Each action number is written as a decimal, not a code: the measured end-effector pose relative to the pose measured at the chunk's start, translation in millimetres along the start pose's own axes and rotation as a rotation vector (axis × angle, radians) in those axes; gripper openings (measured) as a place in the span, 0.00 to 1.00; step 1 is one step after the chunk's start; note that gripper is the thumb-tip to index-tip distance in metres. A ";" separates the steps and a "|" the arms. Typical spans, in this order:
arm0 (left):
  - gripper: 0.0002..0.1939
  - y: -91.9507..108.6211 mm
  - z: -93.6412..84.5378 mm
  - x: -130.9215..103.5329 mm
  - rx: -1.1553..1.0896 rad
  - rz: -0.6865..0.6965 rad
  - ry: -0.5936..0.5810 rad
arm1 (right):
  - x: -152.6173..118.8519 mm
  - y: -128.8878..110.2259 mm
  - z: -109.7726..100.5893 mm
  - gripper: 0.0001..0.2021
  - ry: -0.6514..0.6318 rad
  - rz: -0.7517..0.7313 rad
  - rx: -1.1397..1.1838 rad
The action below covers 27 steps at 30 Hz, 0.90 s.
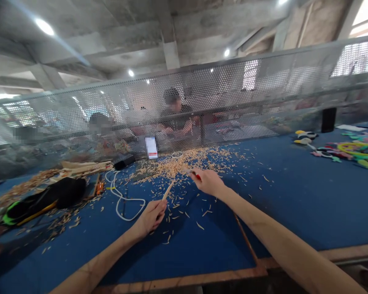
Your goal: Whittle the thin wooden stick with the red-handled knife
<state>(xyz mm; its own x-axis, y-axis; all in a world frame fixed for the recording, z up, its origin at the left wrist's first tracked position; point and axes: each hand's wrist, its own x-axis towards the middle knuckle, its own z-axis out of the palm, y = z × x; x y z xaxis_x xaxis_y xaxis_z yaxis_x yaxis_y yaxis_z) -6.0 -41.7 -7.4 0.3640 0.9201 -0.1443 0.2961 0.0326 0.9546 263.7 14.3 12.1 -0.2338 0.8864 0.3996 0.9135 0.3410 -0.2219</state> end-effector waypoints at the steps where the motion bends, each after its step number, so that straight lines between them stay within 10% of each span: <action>1: 0.30 -0.5 0.0 1.9 -0.012 -0.008 -0.006 | -3.8 -13.2 0.0 0.20 -0.014 -0.066 0.022; 8: 0.31 11.1 3.6 -2.6 0.018 -0.023 -0.030 | -23.2 -75.4 2.4 0.16 -0.185 -0.298 0.076; 27: 0.29 2.1 -0.9 -1.1 0.014 -0.090 -0.051 | -13.1 -56.7 9.6 0.19 -0.160 -0.465 -0.029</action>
<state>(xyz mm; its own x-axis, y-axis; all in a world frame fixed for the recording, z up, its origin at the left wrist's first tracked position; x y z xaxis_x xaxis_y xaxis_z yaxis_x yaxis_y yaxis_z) -6.5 -42.2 -5.0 0.3799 0.8927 -0.2424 0.3420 0.1079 0.9335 211.8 -13.7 10.9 -0.6652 0.6801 0.3082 0.7086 0.7051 -0.0263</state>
